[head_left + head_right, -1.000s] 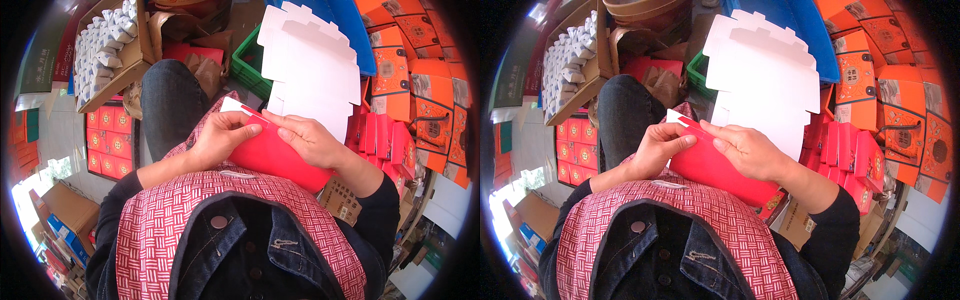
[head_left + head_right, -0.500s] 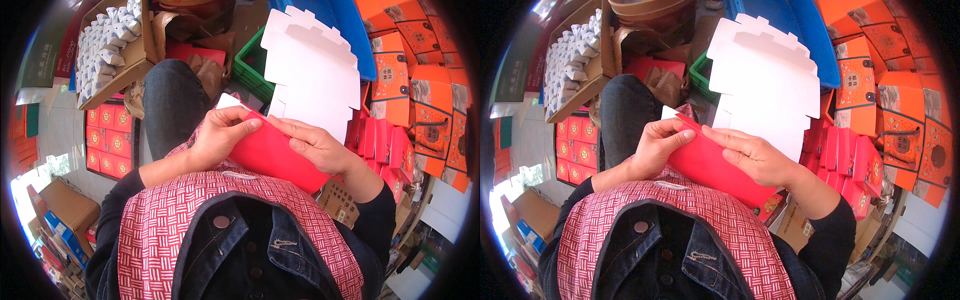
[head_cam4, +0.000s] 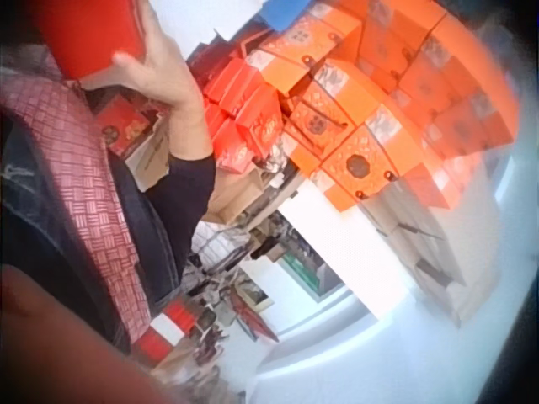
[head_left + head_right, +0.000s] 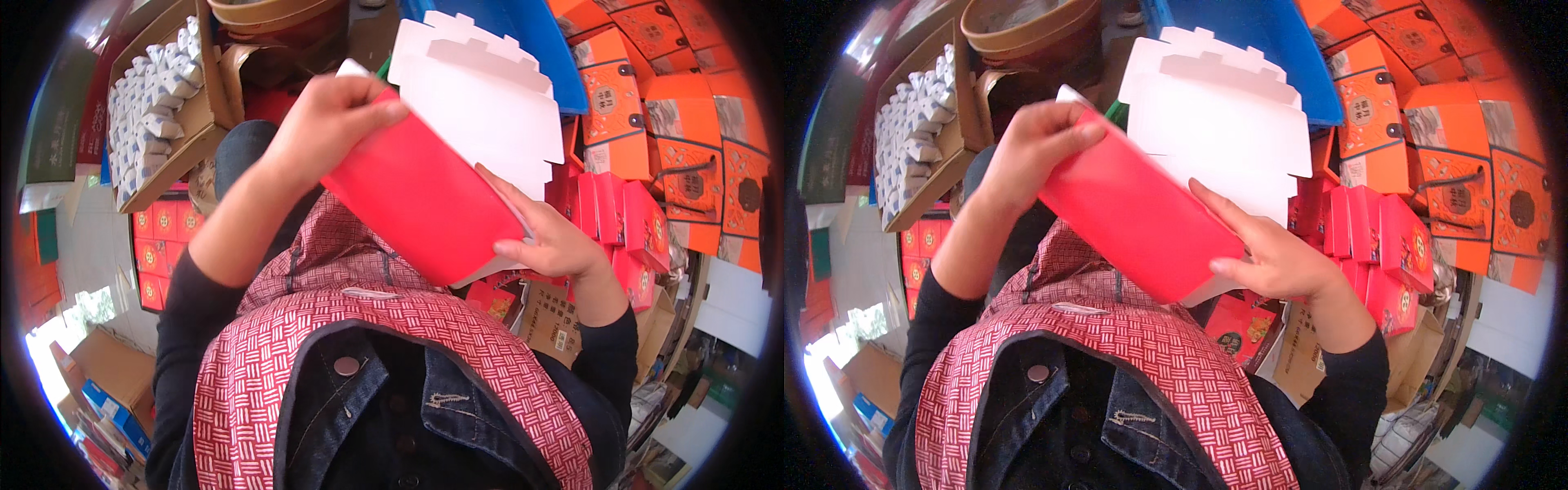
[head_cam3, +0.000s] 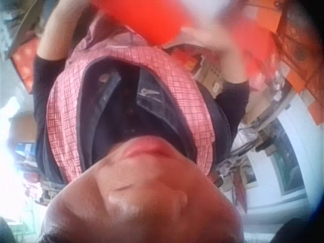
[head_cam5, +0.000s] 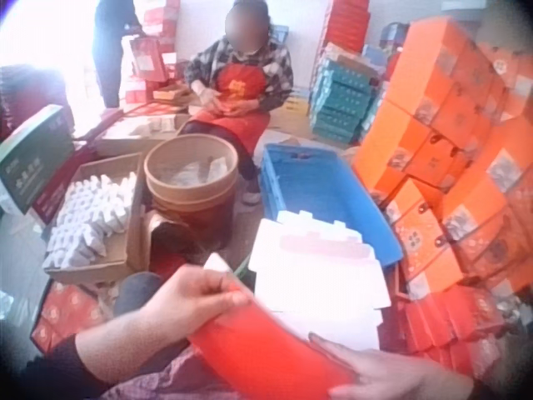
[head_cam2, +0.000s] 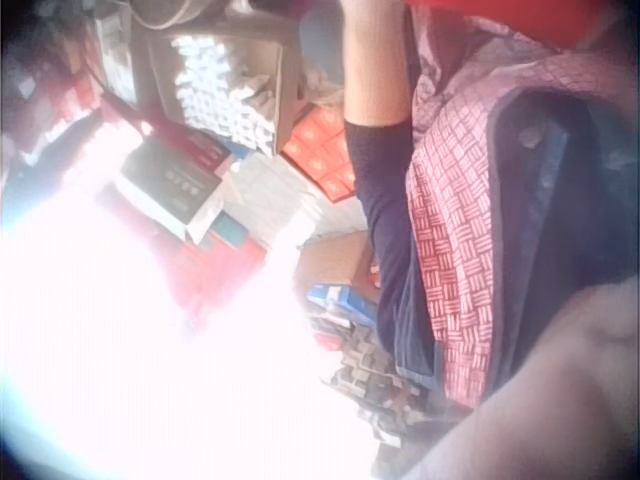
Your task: The person folds red paper sheets into small boxes and places them into a larger black box. The person repeatedly picks up flat red sheets, folds them into box shapes, and stacks the finished boxes inside a black container.
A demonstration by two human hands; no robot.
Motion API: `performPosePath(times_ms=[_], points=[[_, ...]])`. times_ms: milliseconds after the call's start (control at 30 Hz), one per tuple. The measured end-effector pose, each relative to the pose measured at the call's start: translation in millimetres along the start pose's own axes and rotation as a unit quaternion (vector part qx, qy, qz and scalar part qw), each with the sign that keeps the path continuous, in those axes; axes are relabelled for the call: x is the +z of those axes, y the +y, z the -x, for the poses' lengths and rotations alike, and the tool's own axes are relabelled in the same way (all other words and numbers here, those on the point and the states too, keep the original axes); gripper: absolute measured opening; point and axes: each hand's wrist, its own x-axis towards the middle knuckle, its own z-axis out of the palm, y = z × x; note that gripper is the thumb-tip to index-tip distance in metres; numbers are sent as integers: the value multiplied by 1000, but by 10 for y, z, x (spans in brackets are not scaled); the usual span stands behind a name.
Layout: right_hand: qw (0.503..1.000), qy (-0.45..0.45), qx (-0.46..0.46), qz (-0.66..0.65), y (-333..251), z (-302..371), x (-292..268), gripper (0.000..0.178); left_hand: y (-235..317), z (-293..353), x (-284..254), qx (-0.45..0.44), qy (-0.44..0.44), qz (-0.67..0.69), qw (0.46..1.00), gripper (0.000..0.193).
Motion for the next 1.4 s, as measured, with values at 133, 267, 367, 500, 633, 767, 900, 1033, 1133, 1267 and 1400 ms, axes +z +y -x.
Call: performPosePath(times_ms=[133,267,367,500,633,767,900,1033,1133,1267,1400], points=[[967,202,-41,-150,283,-32,302,48,211,-523,234,292,113,-317,895,26],[898,365,-3,-247,567,-83,545,40,361,-126,620,464,59,-269,842,35],[871,461,2,-170,709,-168,613,38,25,359,956,344,-223,-101,907,19],[832,549,-31,-74,887,-341,740,42,-601,510,1212,-206,-125,175,955,16],[818,575,0,-39,866,-356,765,45,-826,378,1407,-165,-62,375,910,17],[791,610,-29,23,916,-381,762,45,-765,323,1646,-111,-25,382,917,20],[819,536,-59,-194,881,-297,705,44,-820,153,1690,-122,-19,410,904,22],[763,511,-133,-373,849,-307,663,40,-883,121,1668,-122,-37,410,903,26],[786,554,-69,-266,892,-391,679,39,-861,126,1656,-117,-41,403,907,29],[780,602,-37,-167,870,-430,672,37,-902,114,1650,-113,-49,410,903,33],[764,628,-30,-148,883,-479,660,35,-857,114,1637,-117,-49,418,900,33]])
